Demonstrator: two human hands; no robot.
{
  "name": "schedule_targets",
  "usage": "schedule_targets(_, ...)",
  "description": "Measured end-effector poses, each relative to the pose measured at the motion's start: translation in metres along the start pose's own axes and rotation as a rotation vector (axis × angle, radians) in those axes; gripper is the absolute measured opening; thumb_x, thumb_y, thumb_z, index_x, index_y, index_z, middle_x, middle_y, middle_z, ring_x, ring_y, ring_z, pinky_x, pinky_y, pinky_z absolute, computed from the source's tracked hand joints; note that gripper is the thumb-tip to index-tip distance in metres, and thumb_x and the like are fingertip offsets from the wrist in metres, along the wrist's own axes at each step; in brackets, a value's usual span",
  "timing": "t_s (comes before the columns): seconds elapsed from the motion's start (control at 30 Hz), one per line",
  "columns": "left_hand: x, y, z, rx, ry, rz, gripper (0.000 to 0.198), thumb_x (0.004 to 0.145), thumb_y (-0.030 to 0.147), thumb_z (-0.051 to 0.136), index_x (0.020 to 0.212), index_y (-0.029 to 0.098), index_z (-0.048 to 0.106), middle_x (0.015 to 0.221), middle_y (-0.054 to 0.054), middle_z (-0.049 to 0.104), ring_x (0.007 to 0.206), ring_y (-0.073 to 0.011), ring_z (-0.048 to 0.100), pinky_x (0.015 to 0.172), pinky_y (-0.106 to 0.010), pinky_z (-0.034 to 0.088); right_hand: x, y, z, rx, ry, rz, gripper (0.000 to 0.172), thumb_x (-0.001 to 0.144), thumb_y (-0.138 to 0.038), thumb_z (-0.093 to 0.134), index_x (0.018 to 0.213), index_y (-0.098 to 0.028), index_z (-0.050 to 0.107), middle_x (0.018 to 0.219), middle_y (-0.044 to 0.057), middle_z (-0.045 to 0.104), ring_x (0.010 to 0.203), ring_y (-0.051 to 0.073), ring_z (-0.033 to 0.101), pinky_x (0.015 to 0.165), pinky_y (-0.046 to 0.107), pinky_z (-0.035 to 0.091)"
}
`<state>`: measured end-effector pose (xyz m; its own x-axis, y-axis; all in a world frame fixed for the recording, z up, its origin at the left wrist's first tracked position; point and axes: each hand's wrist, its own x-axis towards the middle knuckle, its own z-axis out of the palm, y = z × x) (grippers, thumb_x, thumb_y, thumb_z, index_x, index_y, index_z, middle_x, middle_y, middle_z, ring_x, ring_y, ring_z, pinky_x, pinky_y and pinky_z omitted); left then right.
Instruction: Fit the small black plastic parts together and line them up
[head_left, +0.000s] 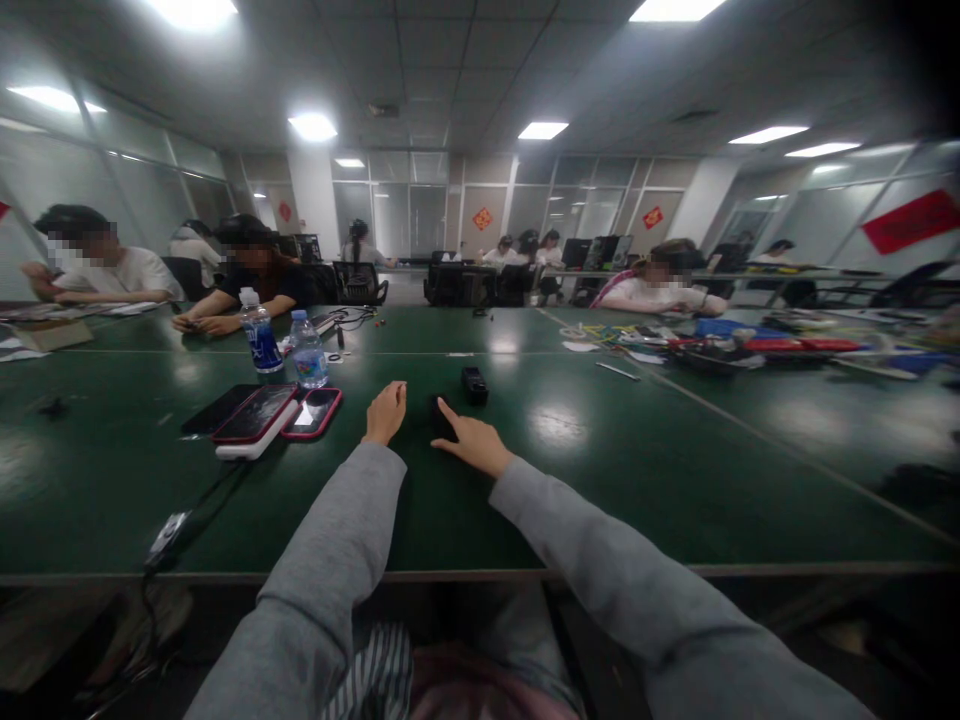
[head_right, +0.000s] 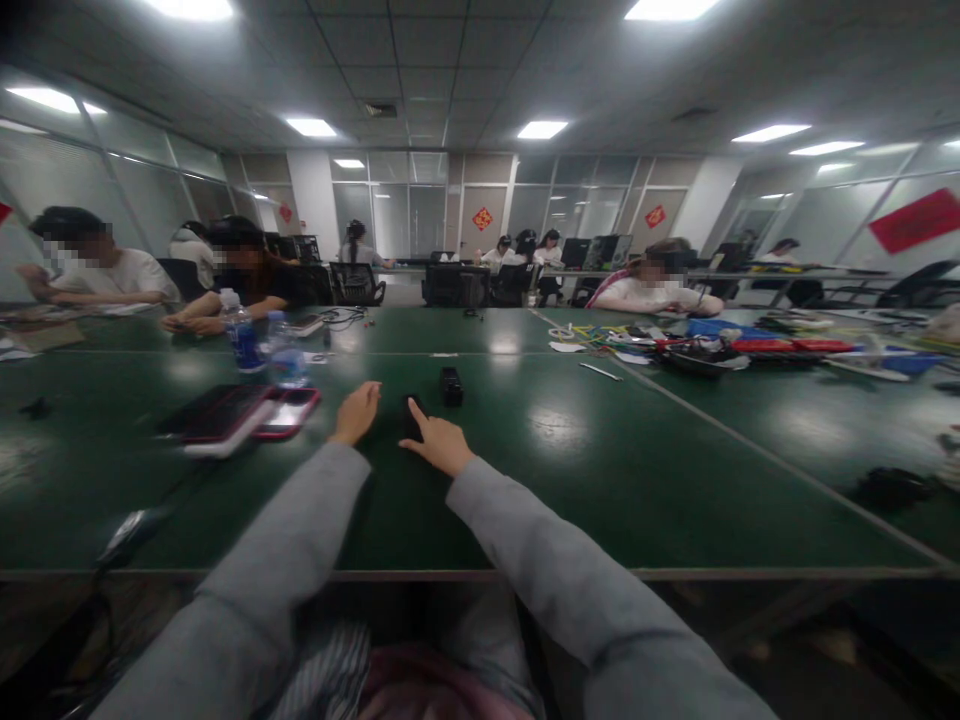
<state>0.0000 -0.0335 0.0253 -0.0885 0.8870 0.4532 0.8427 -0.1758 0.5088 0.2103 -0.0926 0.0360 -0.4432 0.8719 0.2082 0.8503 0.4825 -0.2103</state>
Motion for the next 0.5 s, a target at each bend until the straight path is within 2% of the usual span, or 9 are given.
schedule_targets(0.07, 0.000, 0.001, 0.003, -0.027, 0.013, 0.056, 0.040, 0.101, 0.041, 0.029, 0.128, 0.025, 0.055, 0.124, -0.008, 0.063, 0.109, -0.0194, 0.061, 0.092, -0.032, 0.047, 0.022, 0.000, 0.014, 0.047, 0.089, 0.022, 0.089, 0.091, -0.060, 0.048, 0.156, -0.022, 0.000, 0.121, 0.016, 0.055, 0.111, 0.031, 0.054, 0.094, 0.045, 0.046)
schedule_targets(0.13, 0.000, 0.002, 0.006, -0.052, -0.008, 0.116, 0.041, 0.100, 0.043, 0.031, 0.128, 0.024, 0.055, 0.125, -0.008, 0.061, 0.106, -0.0187, 0.062, 0.091, -0.031, 0.048, 0.031, 0.008, 0.023, 0.085, 0.156, 0.021, 0.091, 0.091, -0.058, 0.048, 0.155, -0.018, -0.002, 0.126, 0.018, 0.051, 0.115, 0.032, 0.050, 0.096, 0.047, 0.044)
schedule_targets(0.23, -0.002, 0.003, 0.009, -0.069, -0.060, 0.174, 0.045, 0.098, 0.052, 0.034, 0.129, 0.026, 0.054, 0.127, -0.007, 0.056, 0.093, -0.0159, 0.064, 0.086, -0.030, 0.050, 0.030, 0.024, 0.028, 0.138, 0.229, -0.001, 0.082, 0.093, -0.054, 0.046, 0.155, -0.020, 0.005, 0.127, 0.017, 0.048, 0.115, 0.032, 0.048, 0.098, 0.052, 0.042)
schedule_targets(0.3, -0.003, 0.004, 0.010, -0.049, -0.078, 0.194, 0.048, 0.095, 0.056, 0.039, 0.131, 0.027, 0.054, 0.129, -0.007, 0.053, 0.092, -0.0155, 0.064, 0.085, -0.031, 0.051, 0.028, 0.032, 0.028, 0.176, 0.313, 0.003, 0.072, 0.095, -0.051, 0.041, 0.154, -0.024, 0.010, 0.129, 0.016, 0.045, 0.118, 0.033, 0.045, 0.099, 0.056, 0.040)
schedule_targets(0.4, -0.003, 0.003, 0.010, 0.005, -0.079, 0.242, 0.049, 0.092, 0.055, 0.048, 0.133, 0.029, 0.053, 0.137, -0.008, 0.046, 0.106, -0.0194, 0.061, 0.092, -0.034, 0.050, 0.030, 0.040, 0.027, 0.177, 0.423, 0.049, 0.063, 0.096, -0.047, 0.036, 0.152, -0.026, 0.017, 0.140, 0.016, 0.036, 0.127, 0.036, 0.036, 0.101, 0.061, 0.036)
schedule_targets(0.5, -0.001, 0.000, 0.012, 0.054, -0.082, 0.306, 0.049, 0.093, 0.050, 0.050, 0.138, 0.031, 0.049, 0.149, -0.008, 0.036, 0.126, -0.0247, 0.050, 0.101, -0.040, 0.044, 0.036, 0.050, 0.029, 0.107, 0.474, 0.057, 0.058, 0.095, -0.041, 0.038, 0.150, -0.026, 0.023, 0.150, 0.013, 0.024, 0.137, 0.035, 0.025, 0.106, 0.060, 0.030)
